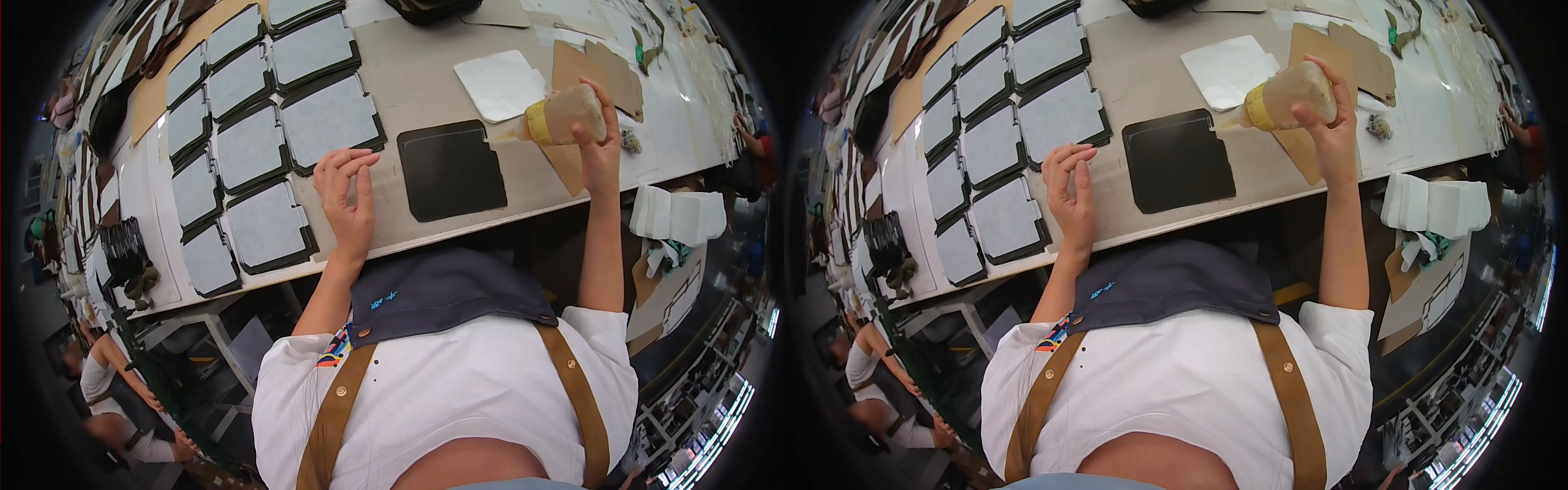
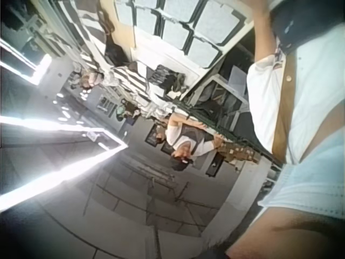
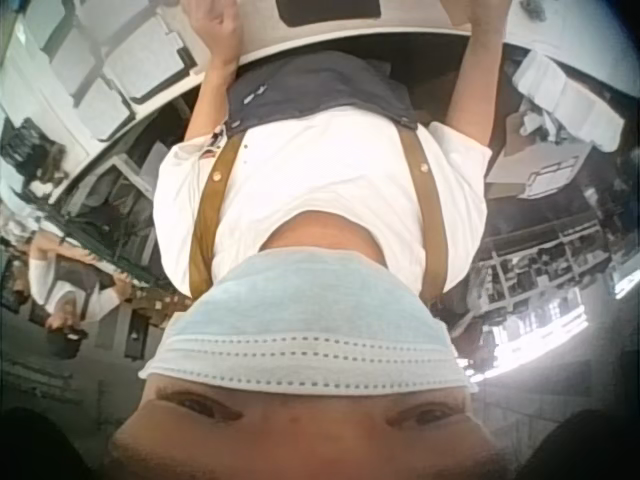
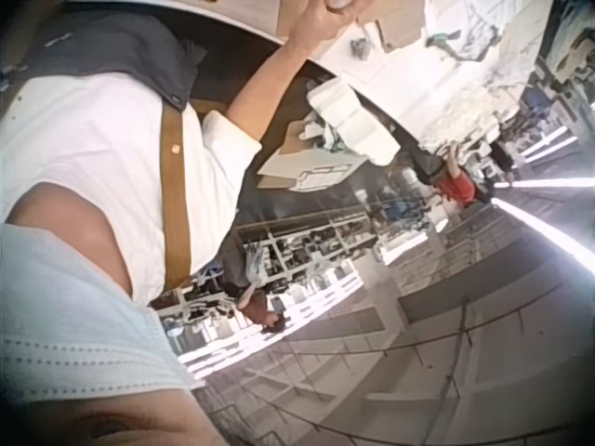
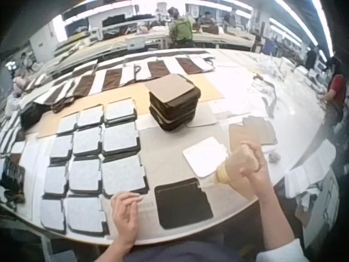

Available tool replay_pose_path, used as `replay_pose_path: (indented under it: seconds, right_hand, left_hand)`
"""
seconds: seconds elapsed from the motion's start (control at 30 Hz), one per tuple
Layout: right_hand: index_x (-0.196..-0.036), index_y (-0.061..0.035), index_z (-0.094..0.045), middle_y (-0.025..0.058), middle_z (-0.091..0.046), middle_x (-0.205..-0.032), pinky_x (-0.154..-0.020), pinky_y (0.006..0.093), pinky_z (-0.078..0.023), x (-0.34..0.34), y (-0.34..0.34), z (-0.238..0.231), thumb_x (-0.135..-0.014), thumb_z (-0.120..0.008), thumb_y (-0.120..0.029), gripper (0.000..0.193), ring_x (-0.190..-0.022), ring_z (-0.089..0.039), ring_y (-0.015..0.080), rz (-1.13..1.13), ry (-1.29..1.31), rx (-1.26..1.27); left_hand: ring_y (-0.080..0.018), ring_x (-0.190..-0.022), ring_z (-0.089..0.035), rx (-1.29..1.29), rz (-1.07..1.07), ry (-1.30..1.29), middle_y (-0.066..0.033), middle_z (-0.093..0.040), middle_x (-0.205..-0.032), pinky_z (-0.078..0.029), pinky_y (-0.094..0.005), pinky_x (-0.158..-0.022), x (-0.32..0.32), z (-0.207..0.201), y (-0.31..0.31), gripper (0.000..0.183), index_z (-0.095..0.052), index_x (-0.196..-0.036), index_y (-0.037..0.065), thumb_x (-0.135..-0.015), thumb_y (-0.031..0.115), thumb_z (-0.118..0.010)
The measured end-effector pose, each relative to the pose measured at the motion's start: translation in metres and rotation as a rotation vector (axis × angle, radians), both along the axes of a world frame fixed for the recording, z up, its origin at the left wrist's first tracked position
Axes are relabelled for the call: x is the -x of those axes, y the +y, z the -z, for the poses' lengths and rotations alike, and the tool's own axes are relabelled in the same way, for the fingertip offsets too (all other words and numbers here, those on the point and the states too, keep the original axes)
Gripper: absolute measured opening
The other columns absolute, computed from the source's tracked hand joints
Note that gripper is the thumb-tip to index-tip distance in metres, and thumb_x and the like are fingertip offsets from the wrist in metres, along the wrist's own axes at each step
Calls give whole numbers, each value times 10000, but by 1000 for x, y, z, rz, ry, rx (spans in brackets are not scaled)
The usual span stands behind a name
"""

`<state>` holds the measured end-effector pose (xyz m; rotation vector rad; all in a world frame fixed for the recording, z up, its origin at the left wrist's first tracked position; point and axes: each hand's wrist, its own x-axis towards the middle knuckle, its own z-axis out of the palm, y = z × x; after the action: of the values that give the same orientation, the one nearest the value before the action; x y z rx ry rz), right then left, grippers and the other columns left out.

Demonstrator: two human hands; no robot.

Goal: The person repeatedly applies glue from a squeeze bottle onto the edges of a black rectangular base and then places a white square insert on top. The person presses the insert down to secure it and then moves the finished unit to a stack of completed items on the left. This process is repeated continuously throughout the video.

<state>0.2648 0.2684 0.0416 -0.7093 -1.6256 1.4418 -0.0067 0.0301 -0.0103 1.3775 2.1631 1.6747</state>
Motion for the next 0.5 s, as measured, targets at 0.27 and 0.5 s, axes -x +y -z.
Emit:
replay_pose_path:
  seconds: [0.27,0.5]
  right_hand:
    - [-1443,-99,-513,96,-660,-1257,-1048,373,-516,-7,-16,-10,-804,-875,-277,755,-1247,-626,246,-10,-41,-54]
    - [-1447,-83,-503,122,-669,-1257,-1044,376,-511,-13,-21,-12,-794,-881,-281,780,-1209,-635,235,-41,-53,-101]
  left_hand:
    - [-261,-1213,-524,5,5,4,-21,-689,-1112,-352,-401,-1084,0,1,0,136,-732,-1031,92,-983,89,-605]
    - [-264,-1219,-520,15,6,6,-20,-688,-1119,-348,-403,-1089,0,1,0,141,-733,-1033,94,-984,86,-601]
